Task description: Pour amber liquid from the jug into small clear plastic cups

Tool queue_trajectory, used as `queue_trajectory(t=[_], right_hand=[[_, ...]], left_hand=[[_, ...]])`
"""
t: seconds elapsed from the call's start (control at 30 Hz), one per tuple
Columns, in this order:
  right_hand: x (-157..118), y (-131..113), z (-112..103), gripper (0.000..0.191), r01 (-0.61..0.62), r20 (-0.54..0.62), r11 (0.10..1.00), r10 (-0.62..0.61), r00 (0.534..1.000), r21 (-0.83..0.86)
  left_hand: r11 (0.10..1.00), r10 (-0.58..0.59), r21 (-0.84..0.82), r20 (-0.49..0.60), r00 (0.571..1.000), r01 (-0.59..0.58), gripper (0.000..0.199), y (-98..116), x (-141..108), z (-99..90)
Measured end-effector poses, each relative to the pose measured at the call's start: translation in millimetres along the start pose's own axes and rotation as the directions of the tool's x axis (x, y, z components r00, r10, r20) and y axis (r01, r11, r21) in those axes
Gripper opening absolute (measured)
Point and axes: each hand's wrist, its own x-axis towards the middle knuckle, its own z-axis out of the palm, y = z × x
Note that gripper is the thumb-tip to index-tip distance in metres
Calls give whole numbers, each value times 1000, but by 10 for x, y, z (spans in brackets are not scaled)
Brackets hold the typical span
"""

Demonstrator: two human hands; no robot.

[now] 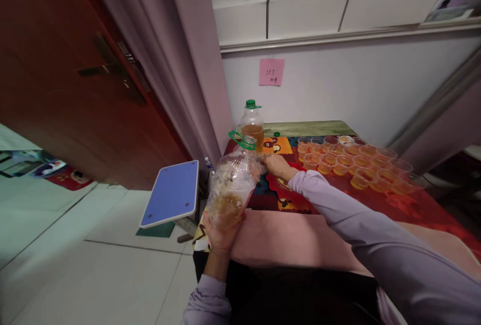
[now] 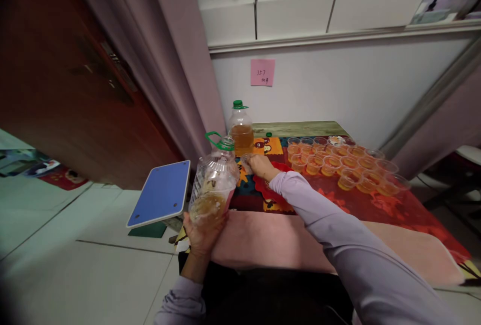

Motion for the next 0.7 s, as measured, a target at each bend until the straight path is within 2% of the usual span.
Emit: queue_trajectory(t=[0.1,0.23,0.37,0.47,0.57,0.63,0.7], right_hand=[[-25,11,-22,25,-14,53,998,17,998,-56],[-50,-2,-64,30,-19,58,996,25,998,-91],[-12,-25,-142,18,-46,18,993,48,999,-110],[9,-30,-317,13,-52,-48,993,47,998,-102],[-132,33,-558,16,-8,-225,997,-8,974,-71],[-359,123,-676,16,32,-340,997,-56,939,-77],[-659,236,-705,15,19,-356,993,-58,933,-113]], left_hand=[[1000,3,3,-41,999,-3,78,-3,-9,47],[1000,10,-25,-84,996,-12,74,-14,-43,140],[999,4,-31,-54,999,-6,75,-18,-49,126],[1000,15,18,34,999,-16,75,-11,-20,42],[996,16,81,106,994,-25,75,-8,-12,16],[994,28,103,72,997,-35,74,-15,-35,78],[989,52,141,-14,999,-49,75,-25,-76,199]])
